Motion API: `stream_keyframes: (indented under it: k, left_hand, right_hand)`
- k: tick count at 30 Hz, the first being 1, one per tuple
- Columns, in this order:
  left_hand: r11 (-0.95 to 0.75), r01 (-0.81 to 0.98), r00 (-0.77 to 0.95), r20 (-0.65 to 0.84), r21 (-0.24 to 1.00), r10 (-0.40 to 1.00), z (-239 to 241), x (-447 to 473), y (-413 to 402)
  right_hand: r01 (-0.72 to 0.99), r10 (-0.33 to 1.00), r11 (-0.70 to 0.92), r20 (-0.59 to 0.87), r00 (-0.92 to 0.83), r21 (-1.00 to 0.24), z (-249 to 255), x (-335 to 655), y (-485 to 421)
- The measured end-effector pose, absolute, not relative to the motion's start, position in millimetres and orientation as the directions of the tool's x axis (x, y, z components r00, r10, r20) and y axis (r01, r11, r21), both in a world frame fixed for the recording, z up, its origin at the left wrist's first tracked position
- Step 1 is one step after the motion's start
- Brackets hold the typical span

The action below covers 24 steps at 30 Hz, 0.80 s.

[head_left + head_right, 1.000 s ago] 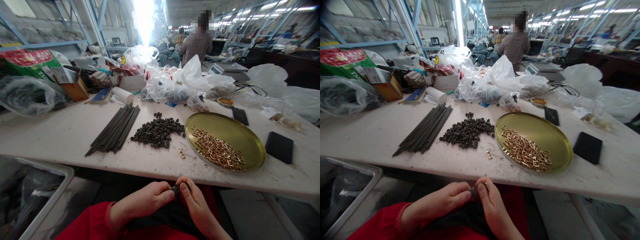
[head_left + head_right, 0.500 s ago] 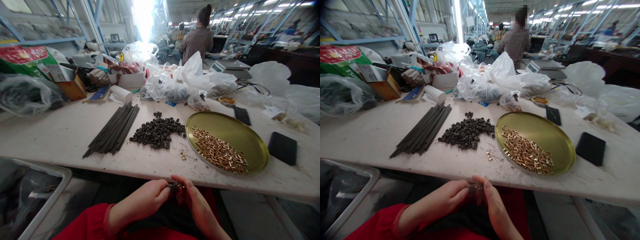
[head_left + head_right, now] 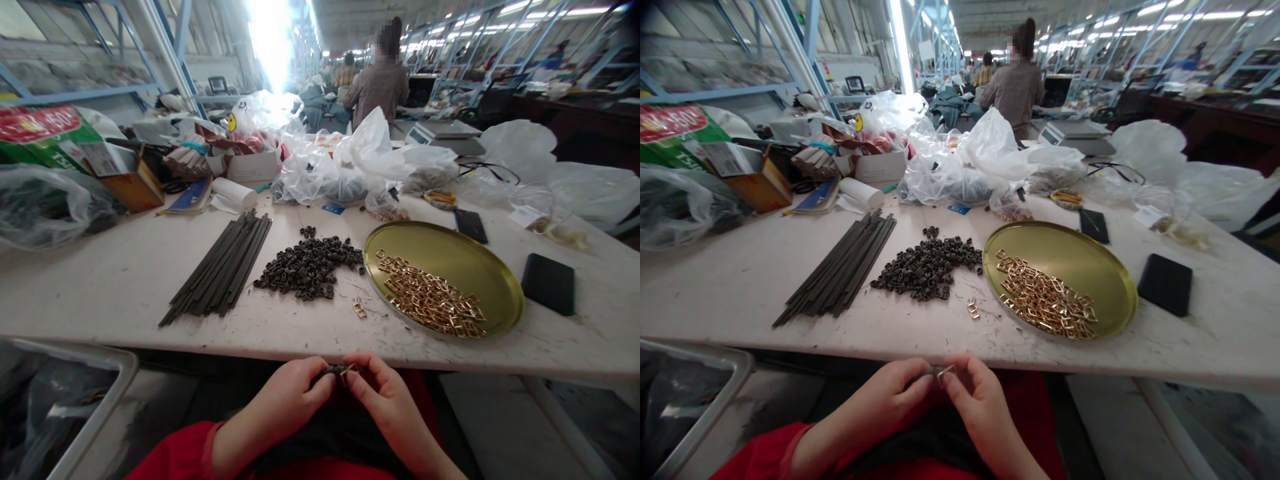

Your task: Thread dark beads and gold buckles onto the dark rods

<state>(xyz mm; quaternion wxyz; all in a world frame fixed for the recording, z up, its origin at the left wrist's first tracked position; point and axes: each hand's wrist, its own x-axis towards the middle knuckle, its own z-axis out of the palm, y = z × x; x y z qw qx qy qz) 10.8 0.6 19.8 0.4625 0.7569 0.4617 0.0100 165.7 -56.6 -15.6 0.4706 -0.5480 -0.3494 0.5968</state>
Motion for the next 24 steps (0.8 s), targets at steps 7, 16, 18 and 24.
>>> stream_keyframes:
  k: [7, 16, 18, 24]
  left_hand:
    - [-0.266, 0.753, 0.525, -0.306, 0.602, 0.794, 11.3, -4.4, 14.7]
    - [-0.497, 0.84, 0.512, -0.015, 0.216, 0.859, -33.8, 10.7, 62.6]
    - [-0.497, 0.849, 0.505, 0.005, 0.18, 0.863, -30.3, 4.2, 73.2]
    - [-0.223, 0.975, 0.222, 0.076, 0.004, 0.972, -9.3, -54.5, 150.1]
  right_hand:
    - [0.011, 0.968, -0.212, -0.209, 0.136, -0.977, -28.6, 177.2, -44.4]
    - [0.761, 0.951, -0.054, 0.198, 0.236, -0.647, -58.9, 201.0, 4.7]
    - [0.768, 0.941, -0.032, 0.241, 0.24, -0.639, -66.5, 203.1, 3.9]
    - [0.803, 0.893, 0.054, 0.389, 0.227, -0.593, -92.9, 215.5, -4.1]
